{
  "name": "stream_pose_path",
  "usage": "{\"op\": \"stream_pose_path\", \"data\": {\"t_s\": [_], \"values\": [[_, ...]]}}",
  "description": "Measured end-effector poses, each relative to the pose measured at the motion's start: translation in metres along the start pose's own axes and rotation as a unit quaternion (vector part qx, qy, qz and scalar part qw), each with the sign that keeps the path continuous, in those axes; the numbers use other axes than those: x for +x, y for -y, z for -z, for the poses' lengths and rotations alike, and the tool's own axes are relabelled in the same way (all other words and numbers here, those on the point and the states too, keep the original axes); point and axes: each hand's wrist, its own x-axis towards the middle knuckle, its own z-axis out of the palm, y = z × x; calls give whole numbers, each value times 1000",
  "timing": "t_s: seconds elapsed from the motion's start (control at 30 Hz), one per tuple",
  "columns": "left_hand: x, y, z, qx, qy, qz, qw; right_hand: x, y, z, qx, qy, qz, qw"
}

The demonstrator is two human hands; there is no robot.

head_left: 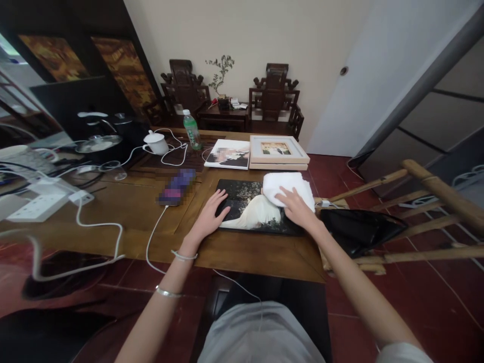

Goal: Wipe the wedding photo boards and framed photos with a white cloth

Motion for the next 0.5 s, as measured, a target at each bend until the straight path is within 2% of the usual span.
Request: {"op": "stream_pose_path", "data": {"t_s": [0.17,0.27,0.37,0.5], "values": [[0,-1,0,2,-2,-2,1000,-76,56,8,7,9,63,998],[0,-2,1,2,4,-2,1000,-107,81,16,15,6,84,996],[1,-1,2,0,11,0,1000,-109,85,22,32,22,87,996],[4,1,4,-7,14,3,1000,-73,55,20,56,33,56,996]]}}
